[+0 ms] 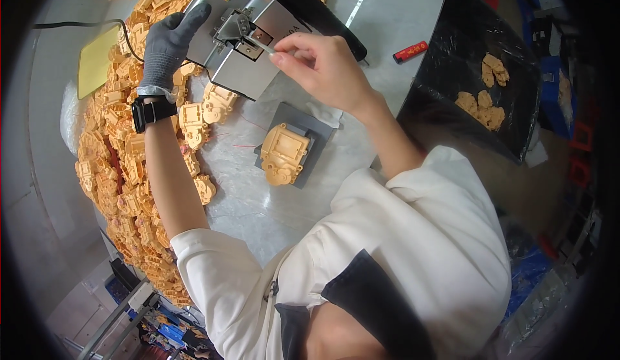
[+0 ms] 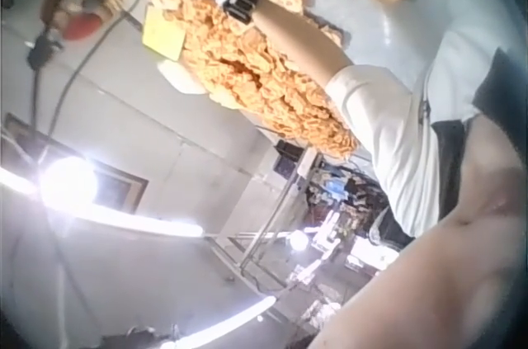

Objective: The person drives screws into plastic components using an electric screwdriver, adjusts a screw dispenser with tweezers, and fastens screws into additional plastic housings.

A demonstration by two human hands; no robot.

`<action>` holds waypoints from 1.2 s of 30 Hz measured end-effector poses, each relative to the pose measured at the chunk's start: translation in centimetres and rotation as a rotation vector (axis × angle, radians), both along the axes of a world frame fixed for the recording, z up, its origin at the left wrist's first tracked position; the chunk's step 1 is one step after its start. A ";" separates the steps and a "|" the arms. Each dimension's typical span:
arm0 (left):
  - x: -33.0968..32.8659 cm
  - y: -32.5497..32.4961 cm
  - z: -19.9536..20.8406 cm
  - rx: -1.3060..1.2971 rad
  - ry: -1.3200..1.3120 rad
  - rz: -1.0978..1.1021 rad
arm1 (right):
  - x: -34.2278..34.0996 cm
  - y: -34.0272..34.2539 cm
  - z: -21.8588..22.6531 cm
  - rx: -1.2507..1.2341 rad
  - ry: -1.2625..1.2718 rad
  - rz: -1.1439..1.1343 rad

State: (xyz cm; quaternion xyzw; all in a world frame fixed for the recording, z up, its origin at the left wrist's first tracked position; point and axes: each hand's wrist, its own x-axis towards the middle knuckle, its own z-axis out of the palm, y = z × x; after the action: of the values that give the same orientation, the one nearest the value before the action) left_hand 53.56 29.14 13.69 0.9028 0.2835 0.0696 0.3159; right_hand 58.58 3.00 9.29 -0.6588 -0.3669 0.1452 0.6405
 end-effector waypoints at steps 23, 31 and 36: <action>0.2 0.3 0.3 0.001 0.023 -0.028 | -0.1 0.9 0.8 -0.092 -0.098 -0.017; 0.5 1.3 -0.1 -0.052 -0.023 -0.033 | 1.4 -1.5 0.2 -0.050 0.091 -0.090; 0.6 2.4 -0.4 -0.111 -0.059 -0.013 | 0.8 -1.8 0.1 -0.142 0.036 -0.015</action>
State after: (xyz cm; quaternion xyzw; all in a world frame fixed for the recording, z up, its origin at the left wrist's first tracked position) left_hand 54.14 31.57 13.29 0.8832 0.2718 0.0783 0.3741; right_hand 59.38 1.25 9.40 -0.7027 -0.3389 0.1779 0.5997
